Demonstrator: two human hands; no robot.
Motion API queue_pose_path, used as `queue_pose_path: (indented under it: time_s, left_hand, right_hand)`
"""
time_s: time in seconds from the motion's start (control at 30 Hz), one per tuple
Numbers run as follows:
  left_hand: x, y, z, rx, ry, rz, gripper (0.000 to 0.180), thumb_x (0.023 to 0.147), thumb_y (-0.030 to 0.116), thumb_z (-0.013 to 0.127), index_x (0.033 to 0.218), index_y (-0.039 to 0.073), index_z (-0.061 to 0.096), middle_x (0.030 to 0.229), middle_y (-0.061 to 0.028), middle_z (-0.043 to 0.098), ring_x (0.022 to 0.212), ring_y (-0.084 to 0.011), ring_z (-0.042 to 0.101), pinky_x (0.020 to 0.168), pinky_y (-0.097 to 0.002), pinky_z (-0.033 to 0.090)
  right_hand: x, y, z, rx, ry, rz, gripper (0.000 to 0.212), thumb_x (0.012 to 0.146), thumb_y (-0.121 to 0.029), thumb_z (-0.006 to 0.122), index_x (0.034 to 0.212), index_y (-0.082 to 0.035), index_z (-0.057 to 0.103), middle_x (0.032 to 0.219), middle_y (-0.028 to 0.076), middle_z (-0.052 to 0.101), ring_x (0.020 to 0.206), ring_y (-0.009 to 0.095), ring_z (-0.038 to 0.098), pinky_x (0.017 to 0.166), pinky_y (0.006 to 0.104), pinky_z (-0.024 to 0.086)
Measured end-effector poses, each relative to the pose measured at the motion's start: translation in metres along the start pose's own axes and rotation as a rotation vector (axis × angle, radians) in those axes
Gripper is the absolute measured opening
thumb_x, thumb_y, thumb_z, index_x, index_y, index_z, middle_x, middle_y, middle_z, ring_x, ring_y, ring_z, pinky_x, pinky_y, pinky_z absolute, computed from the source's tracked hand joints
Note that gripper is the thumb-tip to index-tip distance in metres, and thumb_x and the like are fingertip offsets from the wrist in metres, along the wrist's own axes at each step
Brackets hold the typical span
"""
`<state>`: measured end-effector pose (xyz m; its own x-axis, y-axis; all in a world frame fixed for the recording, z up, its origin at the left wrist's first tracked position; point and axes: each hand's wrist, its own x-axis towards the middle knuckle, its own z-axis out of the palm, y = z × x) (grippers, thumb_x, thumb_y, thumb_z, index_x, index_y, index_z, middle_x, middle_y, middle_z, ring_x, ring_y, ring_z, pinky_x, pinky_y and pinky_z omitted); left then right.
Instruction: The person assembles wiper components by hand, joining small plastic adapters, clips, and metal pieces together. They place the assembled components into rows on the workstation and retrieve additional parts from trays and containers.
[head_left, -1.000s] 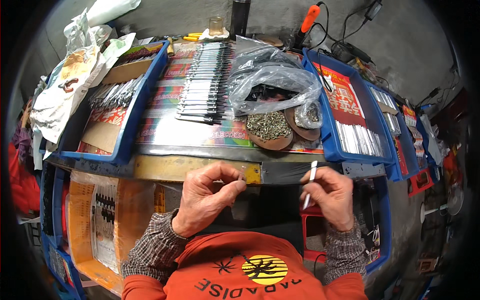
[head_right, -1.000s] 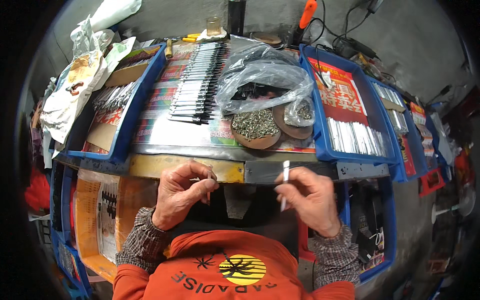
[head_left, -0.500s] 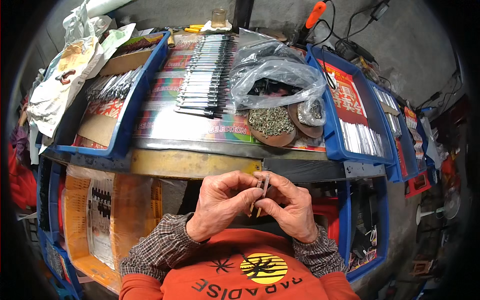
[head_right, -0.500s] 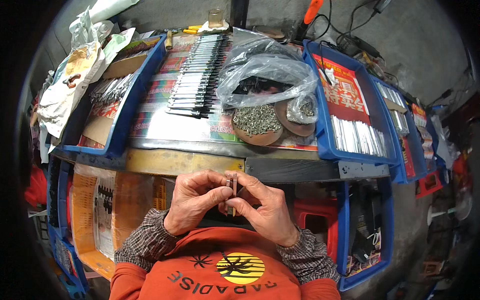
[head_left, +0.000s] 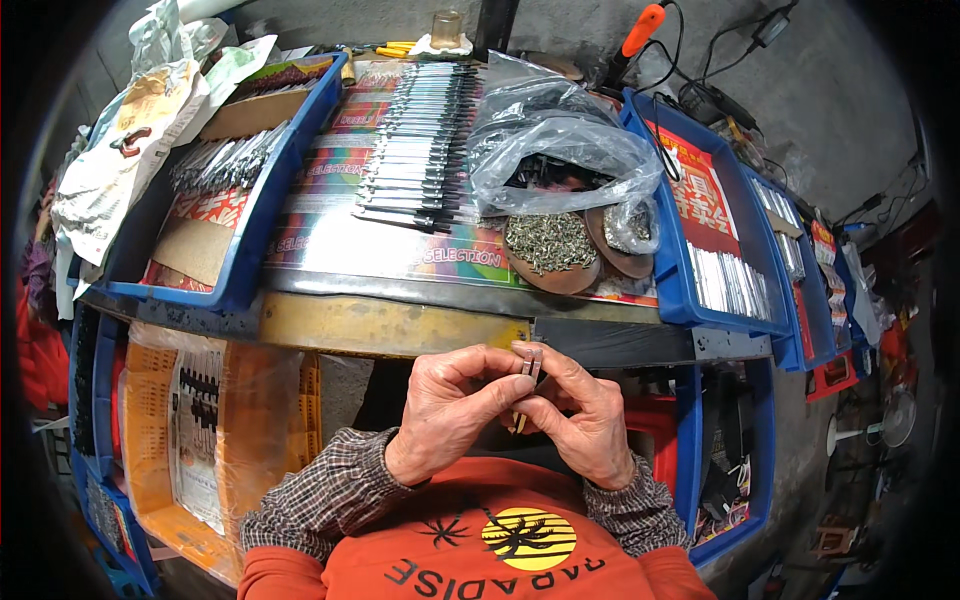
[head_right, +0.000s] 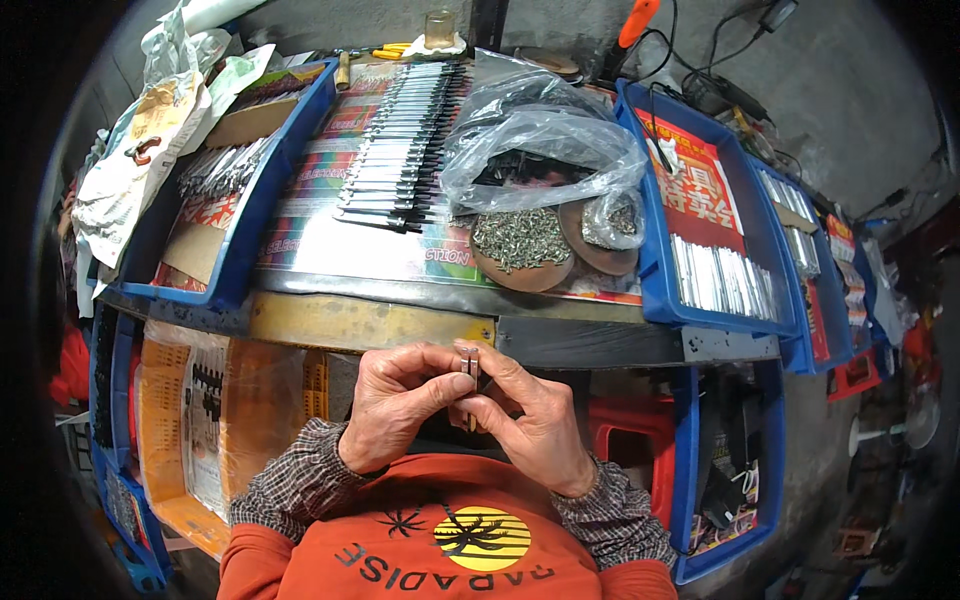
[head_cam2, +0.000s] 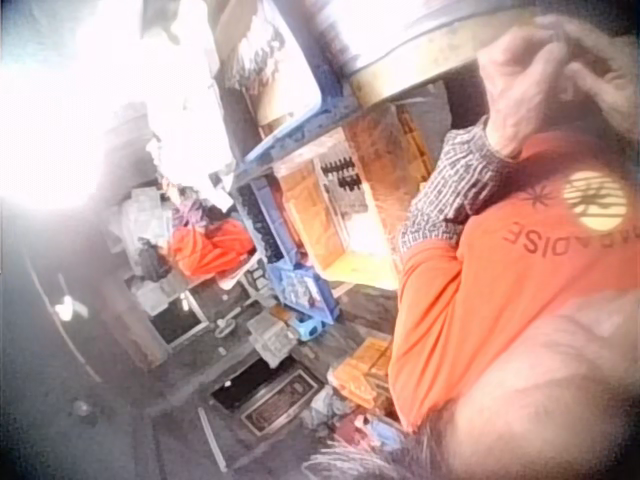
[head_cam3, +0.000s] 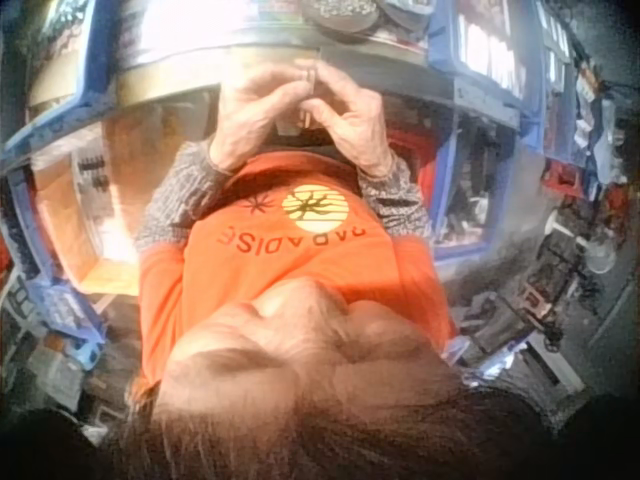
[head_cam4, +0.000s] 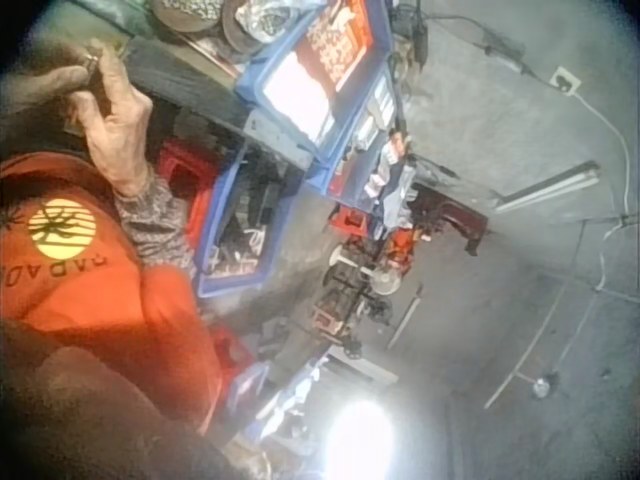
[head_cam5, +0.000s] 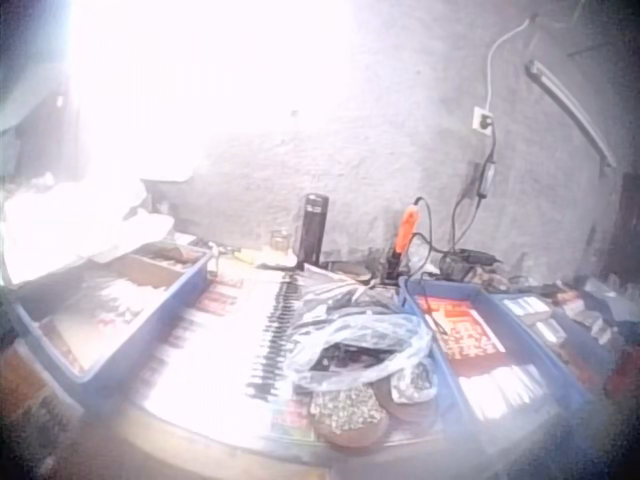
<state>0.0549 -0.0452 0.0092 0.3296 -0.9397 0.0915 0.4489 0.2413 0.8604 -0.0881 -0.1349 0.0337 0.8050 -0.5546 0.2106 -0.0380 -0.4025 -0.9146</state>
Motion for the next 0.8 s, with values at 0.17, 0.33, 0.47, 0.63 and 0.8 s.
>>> queue_pose_path:
  time_s: [0.17, 0.33, 0.47, 0.63, 0.8]
  left_hand:
    - [-0.001, -0.002, 0.001, -0.022, 0.015, -0.002, 0.011, 0.089, 0.003, 0.065, 0.095, -0.006, 0.066, 0.080, -0.0081, 0.067, 0.066, -0.0122, 0.064, 0.060, -0.0244, 0.055]
    - [-0.001, -0.003, 0.001, -0.017, 0.019, 0.003, 0.011, 0.089, 0.003, 0.066, 0.096, -0.006, 0.066, 0.080, -0.0079, 0.067, 0.067, -0.0119, 0.063, 0.060, -0.0241, 0.055]
    - [-0.001, -0.006, 0.001, -0.023, 0.031, 0.017, 0.012, 0.089, 0.003, 0.065, 0.097, -0.006, 0.066, 0.080, -0.0067, 0.067, 0.066, -0.0095, 0.062, 0.059, -0.0223, 0.053]
    - [-0.001, -0.007, 0.002, -0.043, 0.039, 0.027, 0.013, 0.090, 0.003, 0.065, 0.099, -0.006, 0.067, 0.079, -0.0061, 0.067, 0.066, -0.0072, 0.060, 0.057, -0.0206, 0.051]
    - [0.000, -0.010, 0.001, -0.030, 0.046, 0.031, 0.012, 0.089, 0.003, 0.066, 0.098, -0.005, 0.067, 0.079, -0.0065, 0.067, 0.065, -0.0072, 0.060, 0.056, -0.0204, 0.051]
  right_hand:
    - [-0.001, 0.001, 0.000, -0.015, 0.009, -0.003, 0.049, 0.086, -0.004, 0.068, 0.133, -0.005, 0.053, 0.094, 0.006, 0.069, 0.075, 0.008, 0.064, 0.066, 0.0237, 0.054]
    - [-0.001, 0.000, 0.000, -0.046, 0.018, -0.012, 0.050, 0.086, -0.004, 0.068, 0.133, -0.005, 0.053, 0.094, 0.007, 0.070, 0.075, 0.009, 0.065, 0.067, 0.0244, 0.055]
    - [-0.001, 0.001, 0.000, -0.070, 0.013, 0.000, 0.050, 0.086, -0.004, 0.068, 0.133, -0.005, 0.053, 0.096, 0.009, 0.070, 0.076, 0.010, 0.067, 0.067, 0.0252, 0.055]
    - [-0.001, 0.003, 0.000, -0.060, 0.011, -0.003, 0.049, 0.086, -0.004, 0.067, 0.134, -0.005, 0.052, 0.097, 0.009, 0.070, 0.076, 0.011, 0.067, 0.068, 0.0256, 0.055]
    - [0.001, 0.006, 0.000, -0.095, -0.004, -0.021, 0.050, 0.087, -0.003, 0.066, 0.134, -0.005, 0.052, 0.096, 0.010, 0.070, 0.074, 0.011, 0.067, 0.067, 0.0255, 0.055]
